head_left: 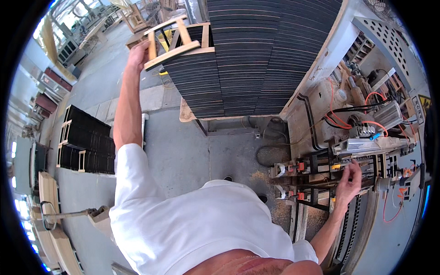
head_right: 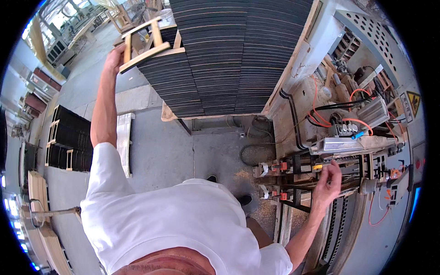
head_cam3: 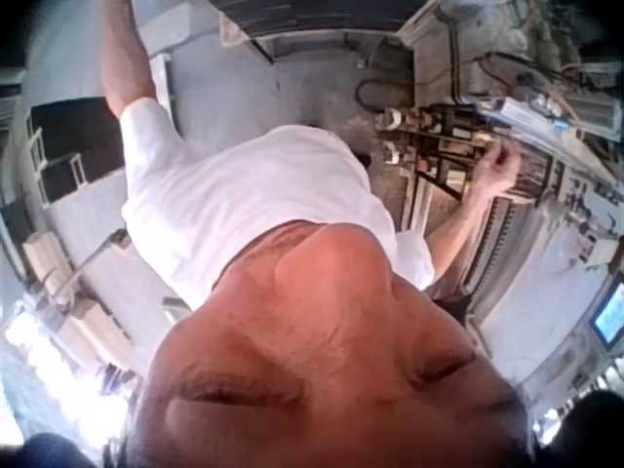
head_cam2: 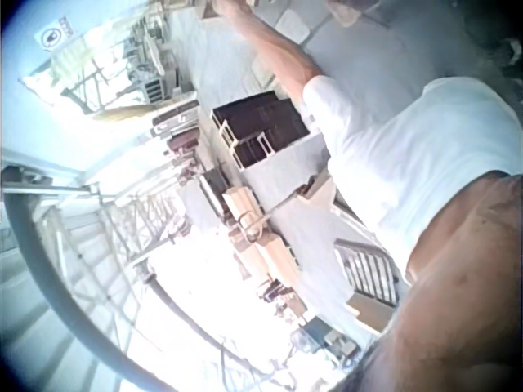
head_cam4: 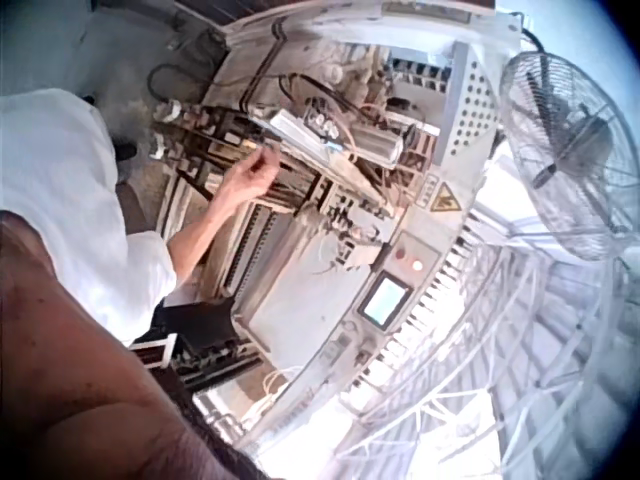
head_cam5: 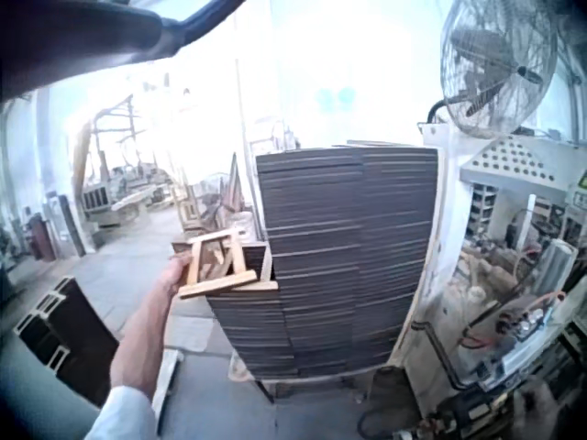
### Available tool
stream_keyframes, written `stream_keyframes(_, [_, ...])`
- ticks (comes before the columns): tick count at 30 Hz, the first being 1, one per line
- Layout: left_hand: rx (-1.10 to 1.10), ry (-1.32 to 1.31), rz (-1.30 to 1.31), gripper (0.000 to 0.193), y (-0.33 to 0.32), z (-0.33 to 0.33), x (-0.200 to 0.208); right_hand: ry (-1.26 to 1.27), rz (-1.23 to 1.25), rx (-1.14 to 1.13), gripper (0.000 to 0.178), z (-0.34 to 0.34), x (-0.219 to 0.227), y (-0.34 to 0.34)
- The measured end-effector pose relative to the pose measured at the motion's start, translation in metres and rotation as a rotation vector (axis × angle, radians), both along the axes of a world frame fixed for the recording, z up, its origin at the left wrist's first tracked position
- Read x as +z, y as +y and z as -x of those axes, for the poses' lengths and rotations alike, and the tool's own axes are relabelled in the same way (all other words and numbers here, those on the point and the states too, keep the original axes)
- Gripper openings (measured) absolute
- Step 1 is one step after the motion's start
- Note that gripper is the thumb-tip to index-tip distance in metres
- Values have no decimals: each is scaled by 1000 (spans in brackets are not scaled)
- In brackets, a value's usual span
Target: The person repeatedly places small wooden frames onto a machine, activates it to process the frames, and then removes them. The person handles the frames one at a time, placing them on a conveyor belt after processing.
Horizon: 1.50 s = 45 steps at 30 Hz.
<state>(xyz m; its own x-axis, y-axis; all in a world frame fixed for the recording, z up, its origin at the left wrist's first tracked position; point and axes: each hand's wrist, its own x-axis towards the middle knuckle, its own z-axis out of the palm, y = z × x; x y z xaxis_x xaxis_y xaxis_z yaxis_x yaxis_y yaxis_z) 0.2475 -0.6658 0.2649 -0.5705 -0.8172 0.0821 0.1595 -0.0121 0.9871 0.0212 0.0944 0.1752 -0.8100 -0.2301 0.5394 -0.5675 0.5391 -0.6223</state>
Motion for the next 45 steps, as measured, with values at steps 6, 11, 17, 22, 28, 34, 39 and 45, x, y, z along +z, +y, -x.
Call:
stream_keyframes(6, [226,-444,376,44,10,69,-10,-75,-106,-16,15,-43,-24,-23])
stream_keyframes(11, [16,-225,139,42,-6,66,-21,-197,-130,-145,14,-68,-17,-22])
stream_keyframes(17, [70,99,-72,45,-69,15,-158,-155,-245,-281,22,-96,18,-2])
stream_keyframes(22, [285,-295,-481,43,25,-44,-377,-113,-349,-524,20,-157,60,78])
stream_keyframes(28, [-622,-1084,-226,26,291,-47,-516,-310,-586,-984,30,-272,103,157])
stream_keyframes(34, [-1218,-806,-15,24,458,69,-481,-597,-594,-1287,38,-403,95,190])
stream_keyframes(39, [-1274,-790,-15,23,537,135,-431,-839,-361,-1331,38,-458,58,165])
stream_keyframes(45, [-1328,-682,47,28,623,152,-366,-623,-170,-1407,27,-472,62,157])
